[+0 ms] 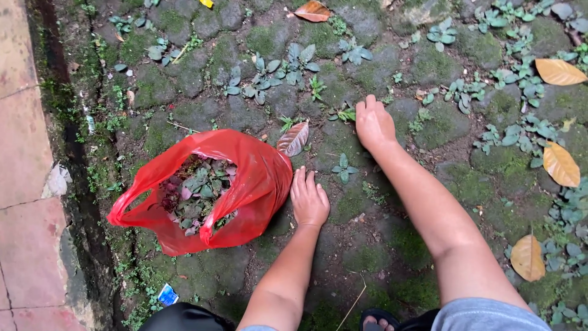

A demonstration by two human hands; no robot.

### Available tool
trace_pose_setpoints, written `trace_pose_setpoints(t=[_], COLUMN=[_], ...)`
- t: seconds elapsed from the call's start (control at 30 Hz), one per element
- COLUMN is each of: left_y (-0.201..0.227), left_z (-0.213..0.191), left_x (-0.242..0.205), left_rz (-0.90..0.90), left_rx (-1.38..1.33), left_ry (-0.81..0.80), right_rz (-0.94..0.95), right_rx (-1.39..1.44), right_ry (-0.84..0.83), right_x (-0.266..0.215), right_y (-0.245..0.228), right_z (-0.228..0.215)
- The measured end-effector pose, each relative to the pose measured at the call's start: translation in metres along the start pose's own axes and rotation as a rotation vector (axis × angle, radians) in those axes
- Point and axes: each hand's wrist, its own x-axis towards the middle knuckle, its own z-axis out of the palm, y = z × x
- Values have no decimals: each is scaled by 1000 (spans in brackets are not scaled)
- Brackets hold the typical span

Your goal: Picking up fallen leaves and pulling small weeds from a paved outdoor area and placing them into a red plastic bag.

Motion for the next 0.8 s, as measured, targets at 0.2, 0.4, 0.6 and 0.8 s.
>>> trace_pose_setpoints(t=[0.2,0.4,0.6,0.8], left_y=[0,-2,1,-2], left_z=[2,7,4,8], left_x=[-1,-1,-3,3], left_rz=[-8,-17,-29,-14], left_rx=[7,20,16,38], left_ry=[-19,-10,17,17], right_rz=[-101,-149,-2,204], right_rx=[25,110,456,522], right_ry=[96,107,86,175], right_x=[-6,-16,1,5], right_y=[0,11,51,59], right_z=[-15,40,-15,-13])
